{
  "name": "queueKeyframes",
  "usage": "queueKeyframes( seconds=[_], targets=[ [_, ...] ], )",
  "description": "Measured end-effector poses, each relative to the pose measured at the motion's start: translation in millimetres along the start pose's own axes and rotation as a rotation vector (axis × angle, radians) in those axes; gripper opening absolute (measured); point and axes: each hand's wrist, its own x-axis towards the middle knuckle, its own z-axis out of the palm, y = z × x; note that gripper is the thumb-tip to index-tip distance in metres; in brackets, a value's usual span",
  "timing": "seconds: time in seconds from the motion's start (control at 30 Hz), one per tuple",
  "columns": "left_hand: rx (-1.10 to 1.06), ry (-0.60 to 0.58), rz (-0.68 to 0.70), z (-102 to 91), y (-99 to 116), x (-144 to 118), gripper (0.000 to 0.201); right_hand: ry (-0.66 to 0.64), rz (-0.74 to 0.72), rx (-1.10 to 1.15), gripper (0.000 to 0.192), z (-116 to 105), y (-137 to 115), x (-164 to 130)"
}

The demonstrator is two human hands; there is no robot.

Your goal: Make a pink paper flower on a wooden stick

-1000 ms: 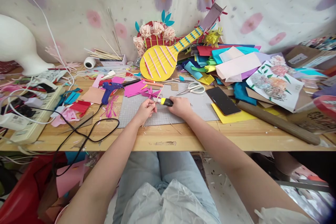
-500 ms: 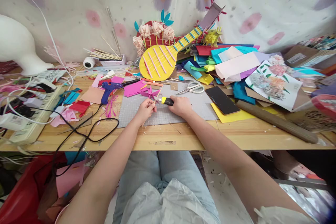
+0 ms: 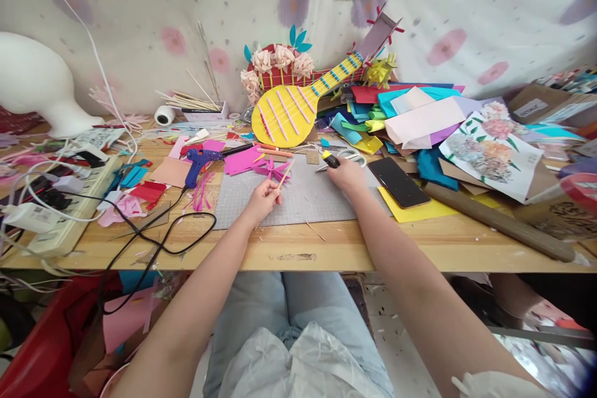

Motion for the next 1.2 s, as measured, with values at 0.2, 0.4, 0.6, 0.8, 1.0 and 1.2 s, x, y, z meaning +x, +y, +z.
queueKeyframes(
  seconds=[0.2, 0.4, 0.6, 0.8, 1.0, 1.2],
  targets=[
    [-0.039, 0.016, 0.005, 1.5, 3.7, -0.2, 0.012, -0.064, -0.335, -0.073, 0.03, 4.5, -20.2, -33.5],
    [-0.039, 0.002, 0.008, 1.1, 3.5, 0.0, 0.014, -0.108, -0.473, -0.115, 0.029, 11.3, -41.0, -49.8],
    [-0.007, 0.006, -0.014, 1.6, 3.1, 1.5, 0.006, -0.046, -0.314, -0.071, 0.029, 10.5, -36.3, -28.6],
    [-0.009, -0.03, -0.006, -1.0, 1.9, -1.7, 0.01, -0.007, -0.008, 0.018, 0.032, 4.0, -5.4, 4.1],
    [-0.055, -0.028, 0.013, -1.4, 1.2, 0.0, 0.018, -0.007, -0.185, -0.044, 0.028, 3.2, -5.2, -16.9],
    [-0.073, -0.03, 0.009, -1.0, 3.2, -1.5, 0.018, -0.082, -0.432, -0.098, 0.028, 5.0, -33.7, -50.7]
  ],
)
